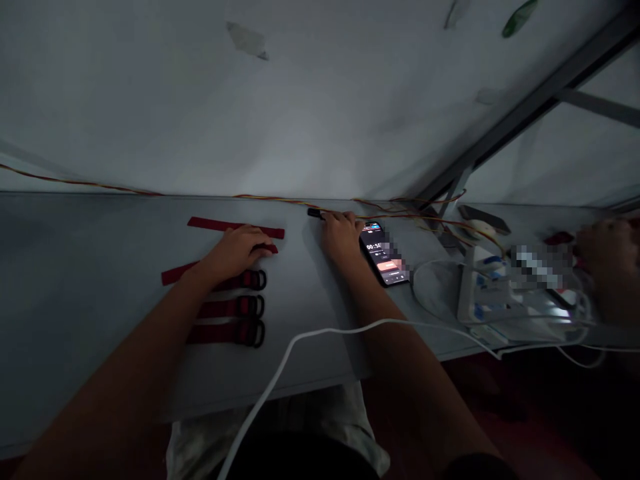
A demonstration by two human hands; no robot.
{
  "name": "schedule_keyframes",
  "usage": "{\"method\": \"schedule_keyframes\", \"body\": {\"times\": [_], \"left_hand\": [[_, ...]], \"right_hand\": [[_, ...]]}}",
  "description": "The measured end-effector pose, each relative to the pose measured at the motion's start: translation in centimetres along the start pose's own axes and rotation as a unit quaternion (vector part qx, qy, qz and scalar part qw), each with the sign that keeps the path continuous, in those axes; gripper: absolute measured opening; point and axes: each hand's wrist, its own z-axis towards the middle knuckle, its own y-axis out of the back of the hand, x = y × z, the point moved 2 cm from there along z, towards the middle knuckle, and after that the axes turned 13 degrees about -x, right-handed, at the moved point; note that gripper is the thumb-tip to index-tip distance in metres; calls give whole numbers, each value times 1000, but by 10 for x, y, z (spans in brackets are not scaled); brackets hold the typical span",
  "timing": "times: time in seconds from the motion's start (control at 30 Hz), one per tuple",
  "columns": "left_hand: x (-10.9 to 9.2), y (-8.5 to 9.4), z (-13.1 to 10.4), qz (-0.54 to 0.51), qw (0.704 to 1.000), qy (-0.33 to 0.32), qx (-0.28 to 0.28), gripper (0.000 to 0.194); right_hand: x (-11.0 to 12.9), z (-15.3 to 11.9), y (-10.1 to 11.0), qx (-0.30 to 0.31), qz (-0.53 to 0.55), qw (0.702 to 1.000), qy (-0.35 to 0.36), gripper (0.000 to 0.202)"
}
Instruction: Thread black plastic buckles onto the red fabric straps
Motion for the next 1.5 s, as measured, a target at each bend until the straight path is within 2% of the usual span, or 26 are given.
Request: {"method": "schedule_keyframes", "body": {"times": [0.1,0.23,0.33,0.47,0.53,0.6,0.7,0.77,0.83,0.9,0.97,1.07,1.13,1.27,1.4,1.5], "left_hand": [[1,2,-1,-3,999,-14,-30,26],[-5,8,-2,51,997,-20,-52,27],[-13,13,-4,133,988,-55,-53,30],[-20,18,-6,190,972,-109,-88,30],[-20,19,-6,185,969,-115,-116,28],[-20,19,-5,155,973,-98,-143,26],[-22,20,-2,65,984,-56,-155,22],[-25,22,-1,-10,988,-36,-148,21],[-30,25,0,-79,986,-7,-145,20],[-34,28,0,-126,981,35,-146,20],[-35,29,-1,-144,975,71,-153,21],[-35,28,-2,-151,973,77,-155,23],[-34,27,-2,-153,974,75,-151,23],[-32,26,-2,-160,973,100,-135,22],[-35,28,-2,-183,967,114,-134,21],[-37,33,-3,-194,963,121,-145,22]], "right_hand": [[1,0,8,4,5,1000,-8,32],[2,-2,18,47,42,998,-25,21],[4,-8,23,92,139,985,-42,10],[7,-17,25,134,289,947,-41,25],[10,-19,25,163,367,915,-33,19],[13,-20,26,190,469,862,-41,12],[18,-20,31,189,615,762,-73,26],[21,-21,32,173,673,713,-91,35],[25,-23,32,182,698,685,-99,37],[28,-26,29,223,701,670,-95,38],[29,-28,28,259,701,657,-99,38],[25,-27,28,258,722,628,-135,36],[23,-25,29,253,729,618,-150,35],[28,-28,32,278,710,634,-133,39],[34,-32,32,301,712,623,-121,37],[33,-31,30,292,704,633,-135,36]]}}
